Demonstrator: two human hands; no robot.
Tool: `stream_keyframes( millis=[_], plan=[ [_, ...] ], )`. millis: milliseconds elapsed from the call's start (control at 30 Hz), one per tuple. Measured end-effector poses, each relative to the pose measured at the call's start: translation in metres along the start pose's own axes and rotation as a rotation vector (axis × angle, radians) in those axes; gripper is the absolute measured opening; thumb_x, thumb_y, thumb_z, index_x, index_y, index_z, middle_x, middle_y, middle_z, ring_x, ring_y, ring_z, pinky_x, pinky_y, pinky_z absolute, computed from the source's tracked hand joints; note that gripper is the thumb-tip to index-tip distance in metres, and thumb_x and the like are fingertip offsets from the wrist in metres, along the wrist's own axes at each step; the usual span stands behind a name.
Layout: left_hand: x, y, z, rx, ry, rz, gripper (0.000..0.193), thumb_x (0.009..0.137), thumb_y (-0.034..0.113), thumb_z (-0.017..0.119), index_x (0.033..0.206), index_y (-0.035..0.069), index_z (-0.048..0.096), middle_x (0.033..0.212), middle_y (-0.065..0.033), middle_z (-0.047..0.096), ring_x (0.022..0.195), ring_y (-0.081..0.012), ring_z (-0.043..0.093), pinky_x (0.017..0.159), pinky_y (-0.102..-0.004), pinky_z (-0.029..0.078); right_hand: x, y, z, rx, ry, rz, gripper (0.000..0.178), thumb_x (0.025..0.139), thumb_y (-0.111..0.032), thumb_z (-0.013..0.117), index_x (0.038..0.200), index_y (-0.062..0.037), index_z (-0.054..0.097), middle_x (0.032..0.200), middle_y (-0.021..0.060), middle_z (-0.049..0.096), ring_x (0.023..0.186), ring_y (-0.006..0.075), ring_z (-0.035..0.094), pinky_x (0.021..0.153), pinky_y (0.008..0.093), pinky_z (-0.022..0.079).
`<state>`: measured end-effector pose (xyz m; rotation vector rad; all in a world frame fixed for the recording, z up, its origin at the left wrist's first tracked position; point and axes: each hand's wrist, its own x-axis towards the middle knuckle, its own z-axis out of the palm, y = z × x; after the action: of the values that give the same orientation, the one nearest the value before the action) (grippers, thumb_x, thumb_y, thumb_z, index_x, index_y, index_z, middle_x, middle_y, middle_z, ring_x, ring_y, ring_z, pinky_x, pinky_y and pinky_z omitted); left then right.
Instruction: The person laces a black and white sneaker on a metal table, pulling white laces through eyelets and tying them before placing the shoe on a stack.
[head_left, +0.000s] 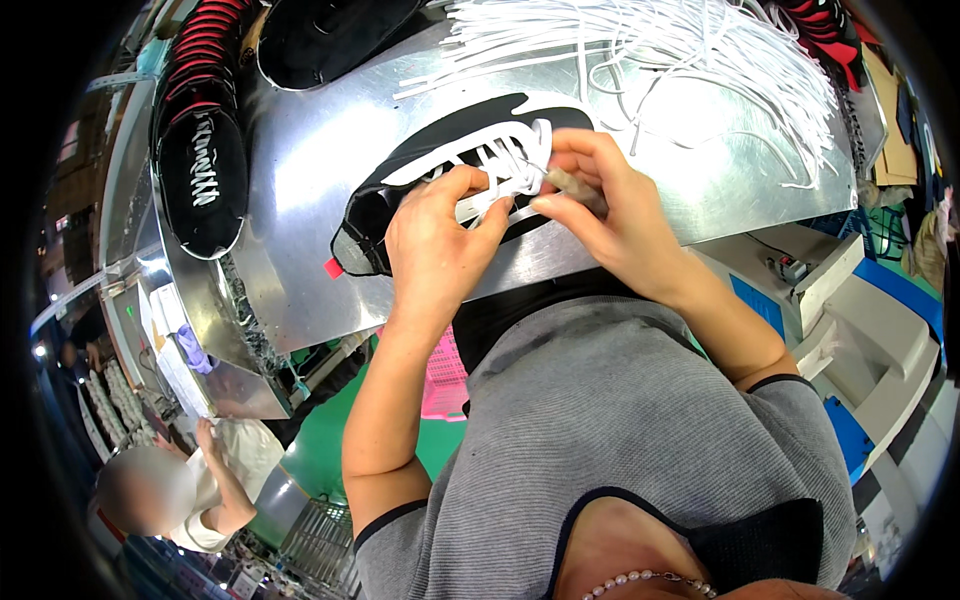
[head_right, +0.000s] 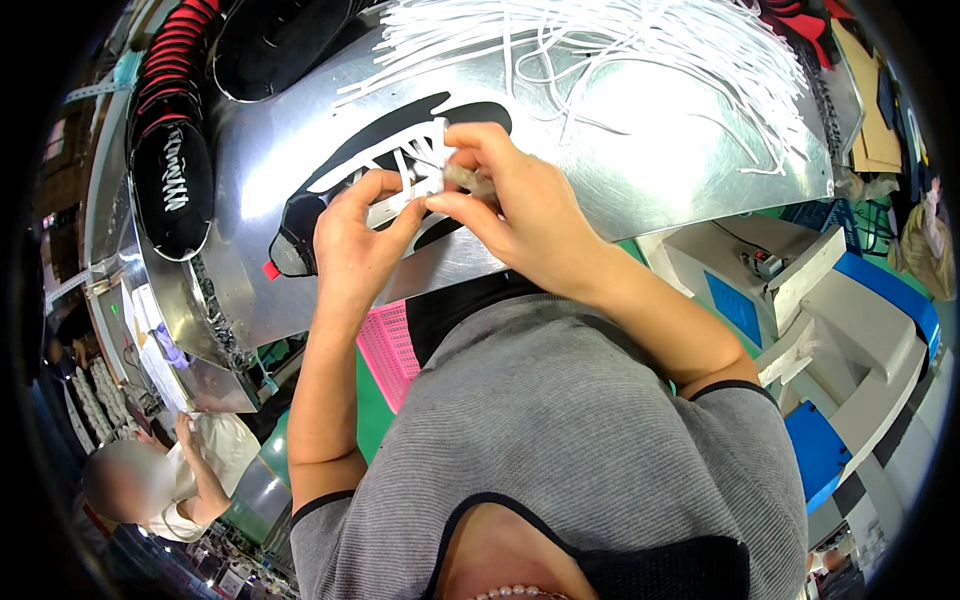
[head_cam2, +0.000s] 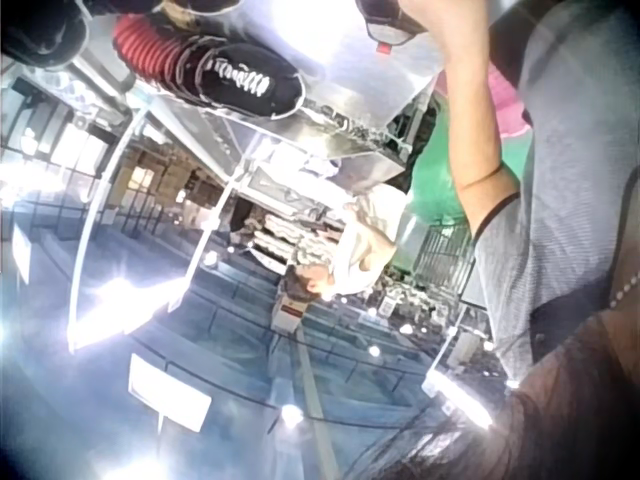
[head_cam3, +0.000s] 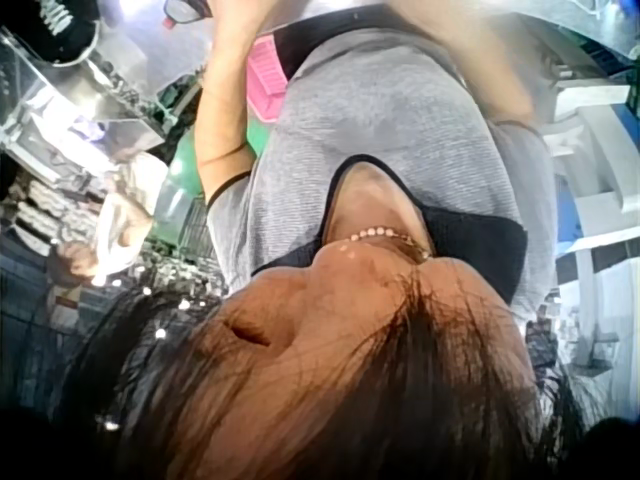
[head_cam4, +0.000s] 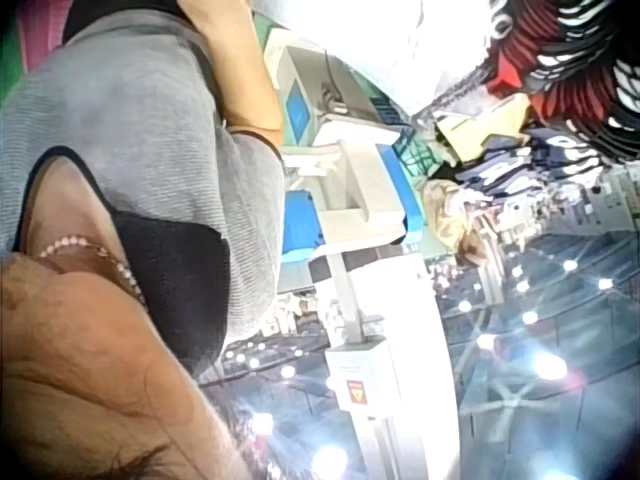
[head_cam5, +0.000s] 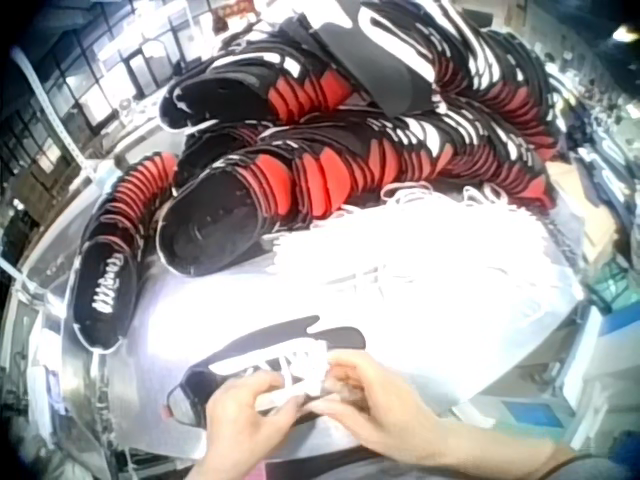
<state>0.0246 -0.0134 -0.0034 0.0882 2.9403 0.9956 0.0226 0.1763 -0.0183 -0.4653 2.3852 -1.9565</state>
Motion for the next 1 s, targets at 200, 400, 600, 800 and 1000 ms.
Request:
stream_keyframes(
  millis=[200, 400, 600, 800, 1000],
  plan=[
    [0.0, 0.0, 0.002, 0.021, 0.028, 0.024, 0.022, 0.074, 0.023, 0.077, 0.088, 0.008, 0.068, 0.085, -0.009, 0.071, 0.082, -0.0296, 0.067, 0.074, -0.0393, 0.051, -0.021, -0.002, -0.005, -0.029, -0.129, 0.235, 0.019, 0.096, -0.011, 0.061, 0.109, -0.0002, 0.052, 0.09, 0.0175, 0.068, 0.082, 0.0309, 0.069, 0.071, 0.0377, 0.052],
    [0.0, -0.004, 0.003, -0.01, 0.037, 0.05, 0.022, 0.074, 0.023, 0.078, 0.086, 0.007, 0.068, 0.083, -0.01, 0.071, 0.08, -0.0296, 0.068, 0.073, -0.0389, 0.051, -0.015, 0.007, -0.001, -0.082, -0.153, 0.188, 0.018, 0.094, -0.011, 0.06, 0.107, 0.0006, 0.052, 0.08, 0.0168, 0.069, 0.073, 0.0326, 0.068, 0.067, 0.0383, 0.051],
    [-0.009, -0.004, 0.011, -0.262, -0.054, 0.045, 0.019, 0.074, 0.014, 0.078, 0.085, 0.004, 0.066, 0.081, -0.0101, 0.07, 0.077, -0.0285, 0.067, 0.067, -0.0363, 0.051, -0.013, 0.014, 0.018, -0.147, -0.058, 0.175, 0.023, 0.094, -0.012, 0.059, 0.108, 0.0, 0.046, 0.078, 0.0161, 0.068, 0.073, 0.0353, 0.068, 0.064, 0.0422, 0.05],
    [-0.021, -0.003, 0.005, 0.082, 0.139, 0.307, 0.016, 0.075, 0.009, 0.077, 0.082, 0.006, 0.064, 0.075, -0.0069, 0.064, 0.069, -0.027, 0.061, 0.062, -0.0371, 0.046, -0.009, 0.012, 0.0, -0.21, -0.199, 0.164, 0.026, 0.091, -0.014, 0.065, 0.108, -0.0016, 0.05, 0.078, 0.0148, 0.066, 0.071, 0.0324, 0.068, 0.064, 0.0399, 0.052],
    [-0.042, -0.002, 0.0, 0.247, 0.23, 0.45, 0.016, 0.075, 0.006, 0.078, 0.082, 0.007, 0.064, 0.071, -0.0059, 0.059, 0.065, -0.025, 0.055, 0.059, -0.0353, 0.041, 0.007, -0.012, -0.041, -0.199, -0.003, -0.143, 0.022, 0.086, -0.001, 0.065, 0.107, -0.0038, 0.062, 0.084, 0.0079, 0.068, 0.074, 0.0217, 0.069, 0.064, 0.0321, 0.053]
  ],
)
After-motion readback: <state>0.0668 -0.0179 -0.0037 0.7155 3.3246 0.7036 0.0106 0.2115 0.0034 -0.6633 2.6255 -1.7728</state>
